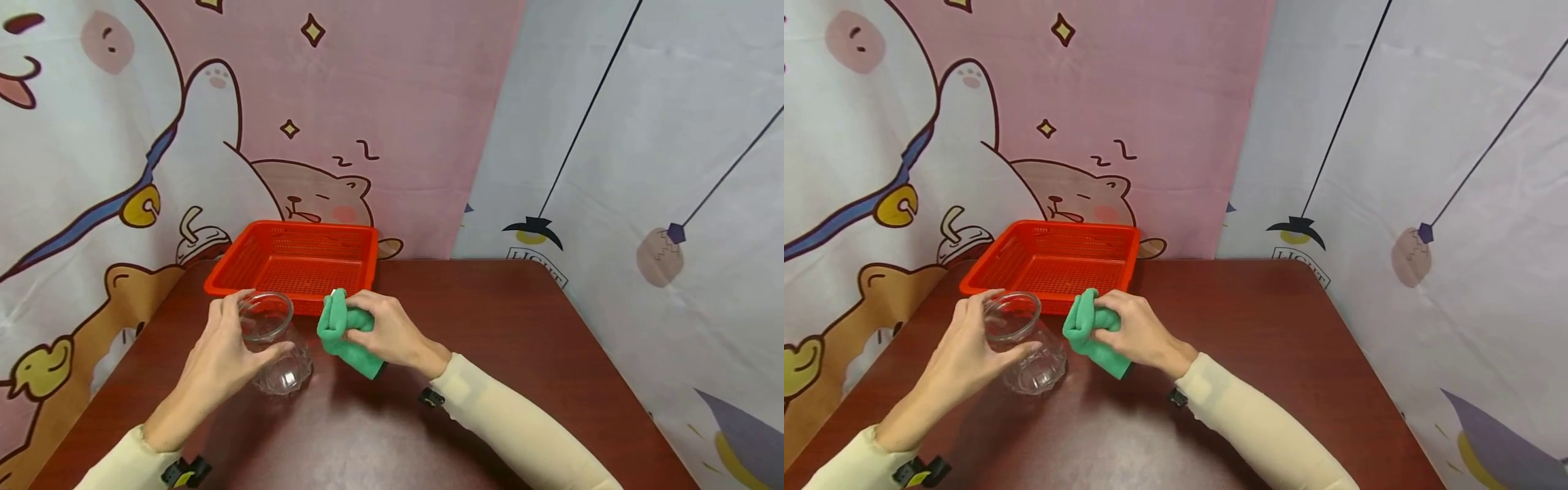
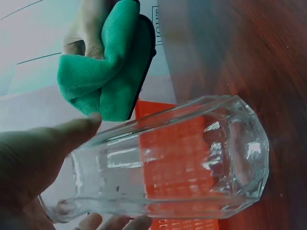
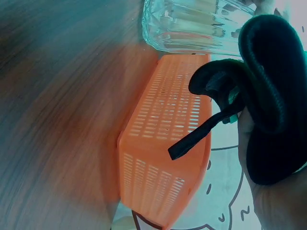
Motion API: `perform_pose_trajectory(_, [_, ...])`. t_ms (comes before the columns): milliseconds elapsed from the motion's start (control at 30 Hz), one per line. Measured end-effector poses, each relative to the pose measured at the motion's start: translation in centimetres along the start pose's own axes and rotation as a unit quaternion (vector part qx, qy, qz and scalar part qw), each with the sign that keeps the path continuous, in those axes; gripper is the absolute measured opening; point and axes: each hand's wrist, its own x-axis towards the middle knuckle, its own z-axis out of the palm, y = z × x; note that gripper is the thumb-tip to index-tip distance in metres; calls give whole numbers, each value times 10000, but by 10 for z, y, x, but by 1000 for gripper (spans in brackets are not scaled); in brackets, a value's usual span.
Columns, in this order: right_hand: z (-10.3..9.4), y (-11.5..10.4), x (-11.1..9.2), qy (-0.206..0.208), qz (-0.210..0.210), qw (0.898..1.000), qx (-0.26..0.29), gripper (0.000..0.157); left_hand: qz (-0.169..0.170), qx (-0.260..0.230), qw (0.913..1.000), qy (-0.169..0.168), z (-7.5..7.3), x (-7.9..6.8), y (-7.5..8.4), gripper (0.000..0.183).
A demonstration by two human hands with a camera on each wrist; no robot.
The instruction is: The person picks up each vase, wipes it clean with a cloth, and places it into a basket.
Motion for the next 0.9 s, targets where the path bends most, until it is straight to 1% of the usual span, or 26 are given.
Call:
perform_pose_trajectory(67, [-1, 0, -1, -26, 10, 10000, 18, 40, -112, 41, 9999, 24, 1, -1, 1, 113])
perform_pose_trajectory(133, [-1, 0, -1, -41, 9, 10000, 26, 40, -114, 47, 9999, 24, 1, -1, 2, 109])
perform_pose_trajectory(200, [-2, 1, -1, -54, -1, 10000, 25, 40, 6, 17, 10000, 22, 0, -1, 2, 105])
perform_pose_trajectory(333, [-1, 2, -1, -79, -32, 10000, -11, 40, 426, -122, 9990, -47, -2, 4, -2, 101])
perform_pose_trajectory(400, [0, 2, 0, -93, -70, 9999, -22, 40, 589, -218, 9979, -158, -4, 6, -5, 101])
perform_pose_trajectory(600, [4, -1, 5, -115, -205, 9997, 58, 42, 833, -577, 9928, -632, -12, 11, -11, 103])
perform_pose_trajectory(767, [10, -6, 12, -152, -265, 9995, 50, 45, 1216, -630, 9864, -909, -17, 15, -16, 106])
perform_pose_trajectory(900, [17, -10, 18, -150, -289, 9994, 139, 48, 1429, -683, 9808, -1137, -20, 19, -20, 110])
